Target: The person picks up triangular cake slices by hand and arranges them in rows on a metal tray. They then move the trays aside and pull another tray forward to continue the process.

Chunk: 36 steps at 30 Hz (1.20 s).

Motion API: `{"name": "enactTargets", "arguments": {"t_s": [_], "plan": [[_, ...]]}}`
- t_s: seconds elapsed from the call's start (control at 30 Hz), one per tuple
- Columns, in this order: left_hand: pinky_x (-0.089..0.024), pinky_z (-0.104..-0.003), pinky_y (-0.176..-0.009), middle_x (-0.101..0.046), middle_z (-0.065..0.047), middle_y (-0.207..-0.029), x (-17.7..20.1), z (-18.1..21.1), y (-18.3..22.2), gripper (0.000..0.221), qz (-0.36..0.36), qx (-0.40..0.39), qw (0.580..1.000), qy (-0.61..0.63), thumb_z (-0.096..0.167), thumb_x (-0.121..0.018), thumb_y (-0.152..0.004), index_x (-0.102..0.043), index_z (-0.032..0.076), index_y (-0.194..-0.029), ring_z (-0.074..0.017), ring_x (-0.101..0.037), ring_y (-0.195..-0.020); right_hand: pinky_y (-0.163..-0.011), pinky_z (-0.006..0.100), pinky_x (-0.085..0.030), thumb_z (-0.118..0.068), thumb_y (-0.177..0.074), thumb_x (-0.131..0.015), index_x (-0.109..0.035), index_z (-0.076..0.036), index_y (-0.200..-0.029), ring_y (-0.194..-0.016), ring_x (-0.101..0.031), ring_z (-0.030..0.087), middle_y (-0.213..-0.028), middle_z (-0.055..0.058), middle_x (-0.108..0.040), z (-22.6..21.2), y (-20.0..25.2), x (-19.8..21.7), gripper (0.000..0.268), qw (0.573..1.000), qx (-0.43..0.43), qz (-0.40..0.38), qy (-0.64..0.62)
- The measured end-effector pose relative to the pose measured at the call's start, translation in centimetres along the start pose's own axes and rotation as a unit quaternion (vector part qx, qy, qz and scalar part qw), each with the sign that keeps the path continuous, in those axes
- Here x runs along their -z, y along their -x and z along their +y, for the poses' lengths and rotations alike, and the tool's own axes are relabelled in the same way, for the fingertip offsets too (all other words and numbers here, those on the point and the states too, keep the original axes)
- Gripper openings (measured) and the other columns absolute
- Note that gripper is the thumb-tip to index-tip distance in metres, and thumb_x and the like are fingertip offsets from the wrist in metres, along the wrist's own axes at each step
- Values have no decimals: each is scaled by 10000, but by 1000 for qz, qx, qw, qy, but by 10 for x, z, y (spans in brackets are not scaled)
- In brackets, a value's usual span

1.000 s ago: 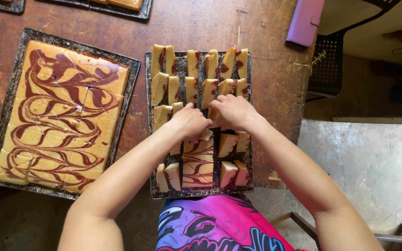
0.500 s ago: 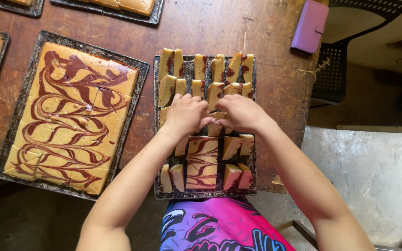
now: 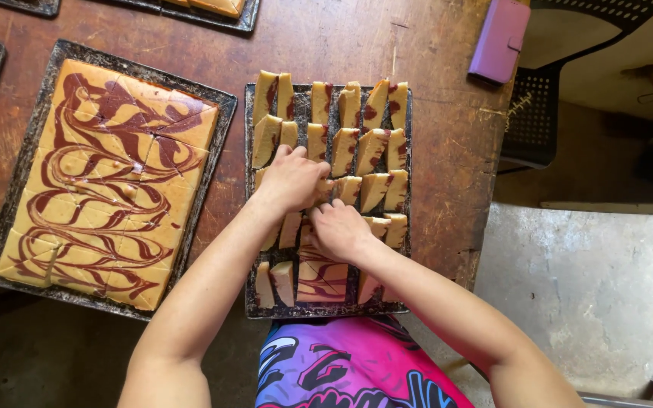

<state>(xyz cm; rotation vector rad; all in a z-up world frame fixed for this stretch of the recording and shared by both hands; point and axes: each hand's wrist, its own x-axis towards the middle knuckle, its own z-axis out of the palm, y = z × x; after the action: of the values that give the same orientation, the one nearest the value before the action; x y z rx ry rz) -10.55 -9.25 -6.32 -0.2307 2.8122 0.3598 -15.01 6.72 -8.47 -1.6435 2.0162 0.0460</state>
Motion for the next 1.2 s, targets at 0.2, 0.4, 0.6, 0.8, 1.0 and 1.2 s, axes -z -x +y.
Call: {"name": "enactTargets", "arguments": {"t_s": [0.2,0.4,0.6,0.8,1.0,1.2], "plan": [[-388,-478,-957,-705,-65,-1109,17,4,18,502,163,-31,985,44,270,-819,-694,-701,129,-1161,-262,-604,-1082,-854,440,-529,-259,-911,-668,-624,-49,-1169,-1074,-610,280,-1106,93,-673,6,0,6,335,1000,10,18,18],[-446,-427,-955,-708,-68,-1098,27,20,38,172,-5,-12,1000,8,246,-711,-931,-732,117,-1043,-236,-616,-1112,-965,408,-516,-97,-814,-670,-650,-74,-1256,-1081,-607,312,-1154,90,-661,38,32,24,443,993,89,47,-60],[-411,-420,-948,-738,-66,-925,-53,64,37,299,-72,-89,992,-59,267,-703,-845,-728,71,-1070,-241,-647,-992,-940,418,-535,-200,-839,-753,-666,-87,-1218,-1104,-643,313,-1136,99,-682,58,53,31,405,987,64,76,-129],[-399,-436,-1041,-743,-62,-995,-44,64,45,217,-161,-116,980,-6,276,-660,-942,-727,203,-1134,-241,-650,-1070,-867,446,-525,-338,-725,-838,-647,-80,-1168,-1044,-633,318,-1068,109,-669,53,57,39,547,996,8,63,-57],[-421,-456,-886,-660,-108,-1055,17,53,76,624,-7,-102,981,166,204,-736,-715,-608,150,-1323,-278,-653,-984,-891,423,-538,-335,-791,-796,-678,-115,-1022,-1041,-639,281,-1019,65,-655,56,45,36,340,999,36,-20,1],[-415,-453,-956,-673,-68,-1058,-6,51,58,426,-19,-30,998,60,387,-773,-786,-689,143,-1125,-260,-635,-1024,-873,445,-549,-349,-793,-802,-665,-108,-1046,-1049,-641,303,-1010,87,-654,52,28,29,375,997,34,-53,-37]]}}
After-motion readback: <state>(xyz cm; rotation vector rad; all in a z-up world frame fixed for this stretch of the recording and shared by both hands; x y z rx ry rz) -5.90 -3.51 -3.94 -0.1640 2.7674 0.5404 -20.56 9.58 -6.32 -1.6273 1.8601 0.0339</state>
